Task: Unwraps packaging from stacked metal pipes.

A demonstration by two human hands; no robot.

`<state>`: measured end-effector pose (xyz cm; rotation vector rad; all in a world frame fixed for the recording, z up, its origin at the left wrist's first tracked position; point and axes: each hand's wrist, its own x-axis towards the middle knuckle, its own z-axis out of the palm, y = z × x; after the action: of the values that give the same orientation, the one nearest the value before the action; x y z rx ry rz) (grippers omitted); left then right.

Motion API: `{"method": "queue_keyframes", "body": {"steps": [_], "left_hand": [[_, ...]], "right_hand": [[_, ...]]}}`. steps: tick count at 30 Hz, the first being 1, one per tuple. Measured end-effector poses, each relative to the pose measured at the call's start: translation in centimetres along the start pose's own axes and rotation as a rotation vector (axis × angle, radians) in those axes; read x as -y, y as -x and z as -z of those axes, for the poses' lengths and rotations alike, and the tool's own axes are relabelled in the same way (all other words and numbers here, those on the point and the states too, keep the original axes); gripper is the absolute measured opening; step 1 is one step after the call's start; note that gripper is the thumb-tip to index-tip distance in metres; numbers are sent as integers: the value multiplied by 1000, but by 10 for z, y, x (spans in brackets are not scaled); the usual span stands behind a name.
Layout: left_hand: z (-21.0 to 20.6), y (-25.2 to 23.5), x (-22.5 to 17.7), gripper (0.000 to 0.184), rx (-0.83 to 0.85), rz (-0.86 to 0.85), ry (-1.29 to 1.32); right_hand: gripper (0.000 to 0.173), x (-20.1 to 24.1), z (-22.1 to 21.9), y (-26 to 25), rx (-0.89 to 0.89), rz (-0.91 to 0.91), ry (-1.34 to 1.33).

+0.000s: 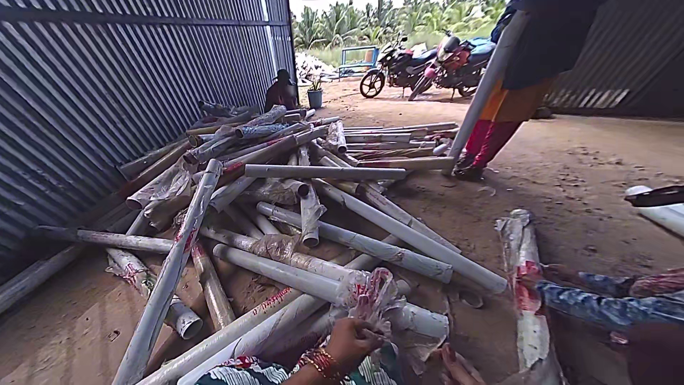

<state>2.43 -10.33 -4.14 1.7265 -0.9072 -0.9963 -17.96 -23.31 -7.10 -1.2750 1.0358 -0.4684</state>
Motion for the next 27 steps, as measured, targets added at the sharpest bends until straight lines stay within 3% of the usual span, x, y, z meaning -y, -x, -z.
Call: {"method": "queue_keyframes", "body": {"steps": [2,3,4,5,7,10,14,17,20,24,27], "left_hand": [[-16,-12,-21,67,358,-88,-389],[-27,-16,-25,74,492,-109,-530],[-32,-20,-25,63,538,-152,-587],[-33,-26,-21,44,508,-190,-580],[-15,-37,-7,42,354,-167,-521],[24,-53,31,27,82,4,-332],[78,-92,99,41,-150,265,-393],[111,-134,142,51,-199,516,-378],[125,-174,179,59,-178,595,-438],[124,-220,214,84,-113,649,-506],[116,-238,224,102,-37,748,-594]], "right_hand": [[42,-2,25,-4,-201,9,326],[47,-4,37,-4,-247,-37,458],[46,-2,46,-7,-267,-72,554],[44,3,54,-14,-276,-89,618],[37,12,55,-31,-273,-77,693],[26,14,37,-69,-141,16,811],[29,21,-41,-142,182,242,1054],[33,17,-117,-195,457,437,1190],[25,0,-176,-242,723,356,1311],[20,-16,-214,-277,835,152,1724],[21,-28,-206,-285,873,190,1806]]}}
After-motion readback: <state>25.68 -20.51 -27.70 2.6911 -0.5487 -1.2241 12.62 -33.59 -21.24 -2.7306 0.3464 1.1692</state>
